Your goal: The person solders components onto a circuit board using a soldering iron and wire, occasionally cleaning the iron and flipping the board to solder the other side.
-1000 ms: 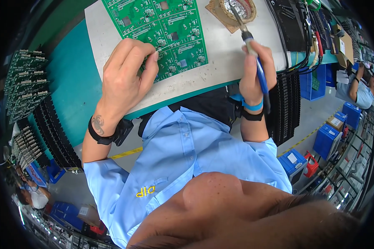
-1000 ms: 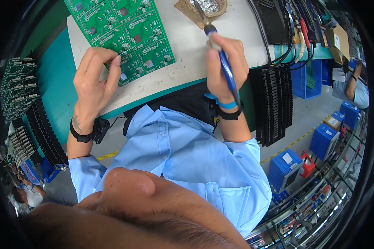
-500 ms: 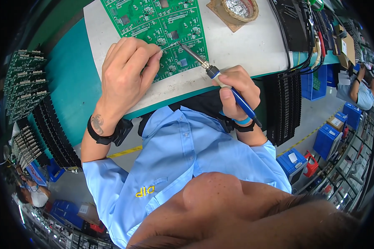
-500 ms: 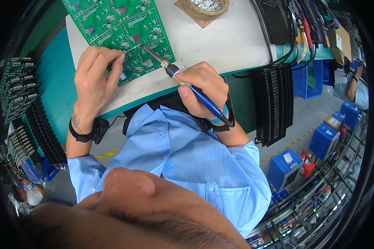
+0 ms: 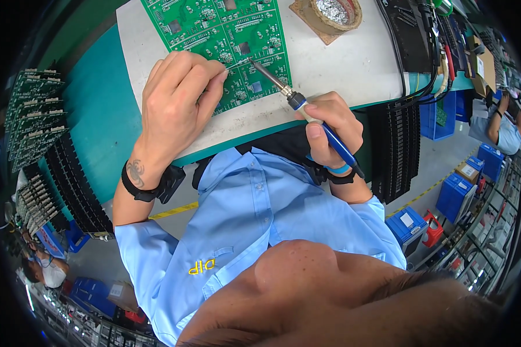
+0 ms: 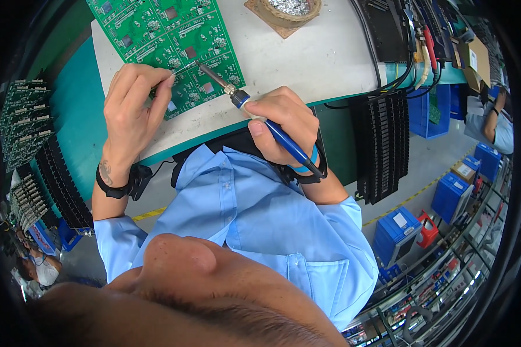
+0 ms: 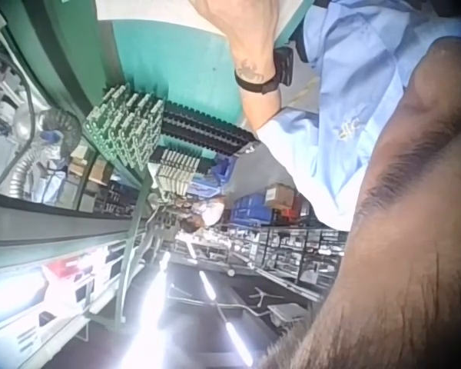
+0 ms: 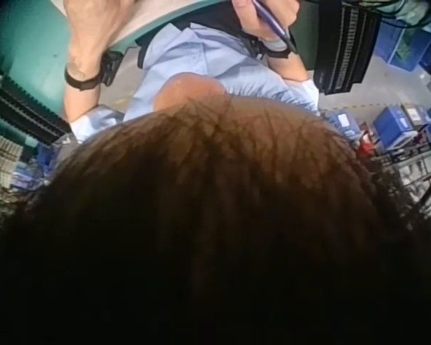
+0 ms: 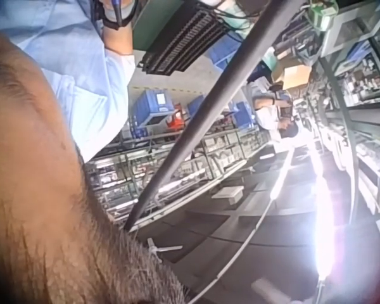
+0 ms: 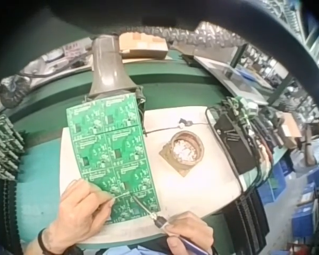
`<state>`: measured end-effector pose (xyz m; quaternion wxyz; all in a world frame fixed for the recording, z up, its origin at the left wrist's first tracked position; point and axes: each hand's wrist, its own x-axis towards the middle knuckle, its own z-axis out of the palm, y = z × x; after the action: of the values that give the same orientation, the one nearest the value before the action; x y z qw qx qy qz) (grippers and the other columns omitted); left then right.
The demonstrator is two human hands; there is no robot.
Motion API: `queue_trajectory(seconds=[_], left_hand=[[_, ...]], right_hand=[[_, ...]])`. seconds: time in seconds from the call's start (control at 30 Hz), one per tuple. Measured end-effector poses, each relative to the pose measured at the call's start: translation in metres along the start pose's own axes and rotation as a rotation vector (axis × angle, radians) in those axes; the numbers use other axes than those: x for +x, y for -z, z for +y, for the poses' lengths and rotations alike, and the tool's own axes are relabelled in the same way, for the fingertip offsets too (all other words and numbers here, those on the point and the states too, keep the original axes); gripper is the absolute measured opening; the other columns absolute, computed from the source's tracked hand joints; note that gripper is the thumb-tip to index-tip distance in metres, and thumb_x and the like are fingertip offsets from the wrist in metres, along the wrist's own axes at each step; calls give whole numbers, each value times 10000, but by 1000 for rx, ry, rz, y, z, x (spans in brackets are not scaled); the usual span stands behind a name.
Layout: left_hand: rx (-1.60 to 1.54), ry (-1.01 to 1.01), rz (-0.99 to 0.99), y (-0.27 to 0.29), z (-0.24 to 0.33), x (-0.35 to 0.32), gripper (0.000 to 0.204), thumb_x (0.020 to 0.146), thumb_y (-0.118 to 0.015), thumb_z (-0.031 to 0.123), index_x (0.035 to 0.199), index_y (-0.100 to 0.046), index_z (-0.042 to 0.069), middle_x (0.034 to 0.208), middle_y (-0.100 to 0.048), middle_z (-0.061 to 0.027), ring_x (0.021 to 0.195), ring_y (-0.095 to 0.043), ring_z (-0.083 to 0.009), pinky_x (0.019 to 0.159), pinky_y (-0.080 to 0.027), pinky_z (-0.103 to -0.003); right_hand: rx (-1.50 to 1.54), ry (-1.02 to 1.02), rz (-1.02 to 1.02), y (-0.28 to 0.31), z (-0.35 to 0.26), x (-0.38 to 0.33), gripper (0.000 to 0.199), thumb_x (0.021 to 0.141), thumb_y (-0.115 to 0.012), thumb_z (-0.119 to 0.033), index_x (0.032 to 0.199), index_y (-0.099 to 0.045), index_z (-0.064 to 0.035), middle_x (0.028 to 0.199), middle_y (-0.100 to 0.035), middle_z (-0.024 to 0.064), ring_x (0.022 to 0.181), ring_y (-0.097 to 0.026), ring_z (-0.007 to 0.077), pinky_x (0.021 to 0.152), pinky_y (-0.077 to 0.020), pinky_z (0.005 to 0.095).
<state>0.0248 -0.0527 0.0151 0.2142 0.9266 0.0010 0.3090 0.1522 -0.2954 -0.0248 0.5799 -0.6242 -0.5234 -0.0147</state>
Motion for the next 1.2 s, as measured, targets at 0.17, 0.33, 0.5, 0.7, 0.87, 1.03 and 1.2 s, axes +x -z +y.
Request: queue_trajectory(seconds=[0.17,0.33,0.5,0.7,0.87,1.03,1.2], left_hand=[[15,12,-41,3,1,0,182,785,-806,-46,917,-710,35,848,-654,-63,775,-639,-237,685,-496,-357],[33,25,-69,4,3,0,193,781,-813,-54,931,-723,28,854,-669,-69,789,-652,-238,701,-514,-355],[29,18,-67,3,3,0,194,780,-818,-46,934,-727,30,851,-663,-68,785,-649,-239,699,-511,-355],[22,25,-68,4,4,0,194,779,-811,-55,934,-725,24,850,-664,-68,786,-649,-241,701,-510,-356],[6,4,-4,4,3,1,169,789,-805,-21,911,-706,43,829,-631,-53,755,-618,-239,667,-477,-362],[-57,85,28,12,11,1,157,823,-793,-23,936,-699,34,824,-640,-61,713,-620,-218,628,-497,-342],[-207,310,-90,25,23,11,131,883,-778,9,958,-671,20,809,-635,-78,646,-608,-183,564,-491,-315]], right_hand=[[-2,4,-5,0,0,2,174,964,-637,-88,1094,-662,25,838,-732,155,744,-679,267,701,-545,368],[-10,-4,-19,1,-2,1,173,958,-642,-85,1088,-665,27,841,-733,157,749,-681,269,706,-547,367],[-11,-3,-19,2,-3,-1,173,952,-644,-81,1084,-668,29,841,-734,159,747,-681,269,705,-549,368],[-12,1,-16,3,-3,-2,174,947,-635,-69,1086,-666,32,831,-731,164,737,-678,272,694,-549,368],[-8,3,15,8,-7,-3,172,957,-621,-76,1082,-665,34,813,-727,159,733,-673,266,690,-546,363],[-72,59,74,26,12,4,205,964,-615,-84,1120,-665,39,859,-733,171,737,-674,265,693,-547,357],[-269,-84,184,34,41,30,226,943,-667,-23,1157,-690,45,985,-730,190,817,-694,235,743,-553,335]])
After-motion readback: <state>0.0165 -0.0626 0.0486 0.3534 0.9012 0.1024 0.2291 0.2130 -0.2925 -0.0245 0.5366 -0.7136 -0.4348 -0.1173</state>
